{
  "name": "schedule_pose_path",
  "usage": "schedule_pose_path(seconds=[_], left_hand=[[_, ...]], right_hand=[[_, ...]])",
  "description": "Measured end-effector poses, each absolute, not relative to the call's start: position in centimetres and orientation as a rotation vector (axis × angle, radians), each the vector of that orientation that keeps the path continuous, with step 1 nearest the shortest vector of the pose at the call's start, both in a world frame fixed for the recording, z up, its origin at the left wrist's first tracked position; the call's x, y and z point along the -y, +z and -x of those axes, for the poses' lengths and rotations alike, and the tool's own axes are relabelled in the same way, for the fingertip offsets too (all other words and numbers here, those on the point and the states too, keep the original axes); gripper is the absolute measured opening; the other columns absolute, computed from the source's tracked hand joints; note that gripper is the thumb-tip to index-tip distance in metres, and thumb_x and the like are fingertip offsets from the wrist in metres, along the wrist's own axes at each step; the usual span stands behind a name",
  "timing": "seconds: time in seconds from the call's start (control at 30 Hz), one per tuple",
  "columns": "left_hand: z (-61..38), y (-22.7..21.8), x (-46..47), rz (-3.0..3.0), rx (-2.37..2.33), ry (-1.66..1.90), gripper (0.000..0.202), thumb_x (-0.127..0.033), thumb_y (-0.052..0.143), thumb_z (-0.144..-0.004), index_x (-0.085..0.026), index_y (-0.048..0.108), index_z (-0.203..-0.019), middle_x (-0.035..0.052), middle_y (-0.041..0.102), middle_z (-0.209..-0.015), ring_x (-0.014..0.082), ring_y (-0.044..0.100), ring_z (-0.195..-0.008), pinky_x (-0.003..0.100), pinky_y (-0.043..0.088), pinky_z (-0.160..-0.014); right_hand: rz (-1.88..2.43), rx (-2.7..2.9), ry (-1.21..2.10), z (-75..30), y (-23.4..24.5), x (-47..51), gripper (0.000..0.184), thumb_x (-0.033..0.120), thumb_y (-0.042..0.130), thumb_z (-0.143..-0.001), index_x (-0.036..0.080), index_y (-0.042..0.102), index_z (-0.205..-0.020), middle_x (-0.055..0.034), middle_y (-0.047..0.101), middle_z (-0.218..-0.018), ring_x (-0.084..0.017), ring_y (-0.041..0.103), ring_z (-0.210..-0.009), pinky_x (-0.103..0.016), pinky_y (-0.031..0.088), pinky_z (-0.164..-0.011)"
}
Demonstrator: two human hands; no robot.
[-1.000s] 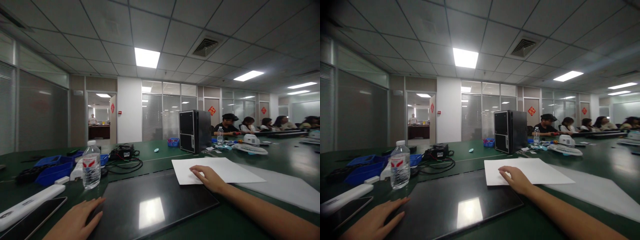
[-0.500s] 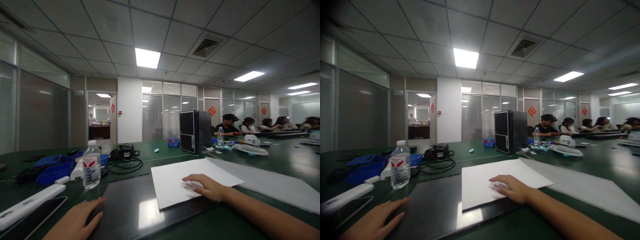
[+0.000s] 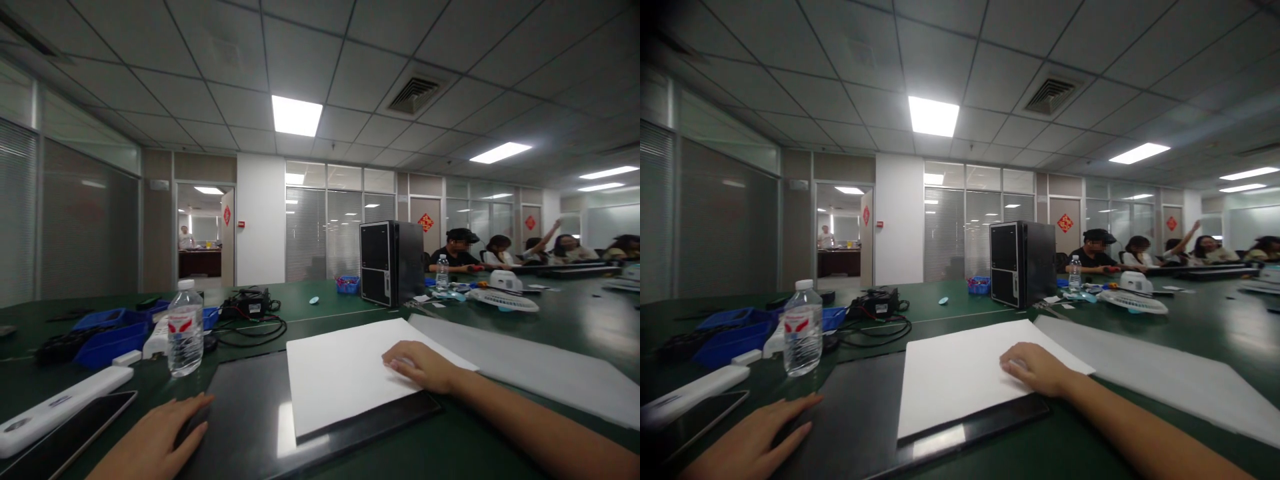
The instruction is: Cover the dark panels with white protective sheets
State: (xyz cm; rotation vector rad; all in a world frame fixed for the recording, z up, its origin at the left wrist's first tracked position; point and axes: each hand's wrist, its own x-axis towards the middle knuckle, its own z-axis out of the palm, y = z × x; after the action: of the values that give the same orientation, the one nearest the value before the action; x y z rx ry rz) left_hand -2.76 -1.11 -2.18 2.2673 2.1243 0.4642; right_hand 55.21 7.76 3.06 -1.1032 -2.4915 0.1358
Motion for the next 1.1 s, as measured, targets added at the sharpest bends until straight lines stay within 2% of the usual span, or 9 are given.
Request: schedule_pose_path(seconds=[0.13,0.2,0.3,0.4,0.5,0.67,0.93,1.1], left_hand=[[2.5,-2.1,1.3,-2.285,-2.114,0.523,0.058,-0.066,0.039,-0.096,-0.037,0.058,-0.143,-0.002,0.06,-0.148,0.0303,0.05,-0.142,0.055,0.032,-0.122],[2.4,-2.1,1.3,-2.294,-2.103,0.557,0.057,-0.066,0.04,-0.096,-0.038,0.059,-0.141,-0.0023,0.061,-0.147,0.0305,0.051,-0.141,0.055,0.033,-0.122],[2.4,-2.3,1.2,-2.299,-2.101,0.583,0.056,-0.065,0.04,-0.096,-0.038,0.059,-0.141,-0.0021,0.062,-0.147,0.0297,0.051,-0.141,0.054,0.033,-0.122],[2.7,-2.5,1.0,-2.304,-2.091,0.564,0.057,-0.065,0.039,-0.097,-0.037,0.058,-0.143,-0.0016,0.061,-0.147,0.0284,0.051,-0.141,0.053,0.033,-0.123],[3.0,-2.7,0.7,-2.293,-2.092,0.543,0.057,-0.065,0.039,-0.097,-0.037,0.057,-0.144,-0.0016,0.061,-0.148,0.0285,0.051,-0.141,0.053,0.032,-0.123],[2.5,-2.3,1.0,-2.301,-2.065,0.582,0.058,-0.065,0.038,-0.098,-0.035,0.06,-0.141,0.0008,0.062,-0.147,0.0306,0.052,-0.141,0.055,0.033,-0.122],[2.4,-2.7,1.1,-2.343,-2.082,0.637,0.057,-0.065,0.043,-0.095,-0.034,0.064,-0.138,0.0011,0.065,-0.143,0.0316,0.056,-0.137,0.053,0.038,-0.12],[3.2,-3.7,0.1,-2.388,-2.046,0.615,0.058,-0.062,0.047,-0.095,-0.032,0.059,-0.143,0.0025,0.056,-0.152,0.0314,0.052,-0.14,0.053,0.036,-0.121]], right_hand=[[0.951,2.569,0.233,-53.5,3.1,-6.7,0.054,0.058,0.044,-0.101,0.025,0.058,-0.142,-0.0104,0.06,-0.145,-0.029,0.056,-0.131,-0.048,0.041,-0.112],[0.958,2.546,0.217,-53.4,3.1,-6.9,0.054,0.057,0.043,-0.102,0.026,0.054,-0.145,-0.0092,0.055,-0.15,-0.029,0.052,-0.136,-0.048,0.038,-0.115],[1.07,2.465,0.101,-54.2,3.1,-7.8,0.054,0.058,0.039,-0.103,0.023,0.062,-0.137,-0.0108,0.062,-0.143,-0.03,0.057,-0.13,-0.048,0.042,-0.11],[1.197,2.438,-0.015,-55.6,3.2,-8.8,0.056,0.06,0.035,-0.103,0.021,0.072,-0.119,-0.0119,0.073,-0.122,-0.03,0.067,-0.111,-0.046,0.048,-0.098],[1.275,2.462,-0.069,-56.5,3.2,-9.1,0.058,0.059,0.033,-0.103,0.021,0.076,-0.109,-0.0111,0.077,-0.109,-0.029,0.07,-0.098,-0.042,0.049,-0.089],[1.247,2.521,-0.125,-55.0,3.5,-8.0,0.053,0.056,0.036,-0.103,0.021,0.076,-0.11,-0.0101,0.078,-0.107,-0.027,0.07,-0.096,-0.04,0.047,-0.086],[0.915,2.717,-0.112,-52.0,4.6,-5.1,0.044,0.051,0.042,-0.102,0.022,0.075,-0.109,-0.0087,0.077,-0.106,-0.025,0.068,-0.096,-0.036,0.047,-0.084],[0.858,2.711,-0.077,-52.8,4.5,-5.3,0.042,0.047,0.042,-0.103,0.022,0.074,-0.114,-0.009,0.077,-0.106,-0.024,0.068,-0.096,-0.036,0.046,-0.085]])
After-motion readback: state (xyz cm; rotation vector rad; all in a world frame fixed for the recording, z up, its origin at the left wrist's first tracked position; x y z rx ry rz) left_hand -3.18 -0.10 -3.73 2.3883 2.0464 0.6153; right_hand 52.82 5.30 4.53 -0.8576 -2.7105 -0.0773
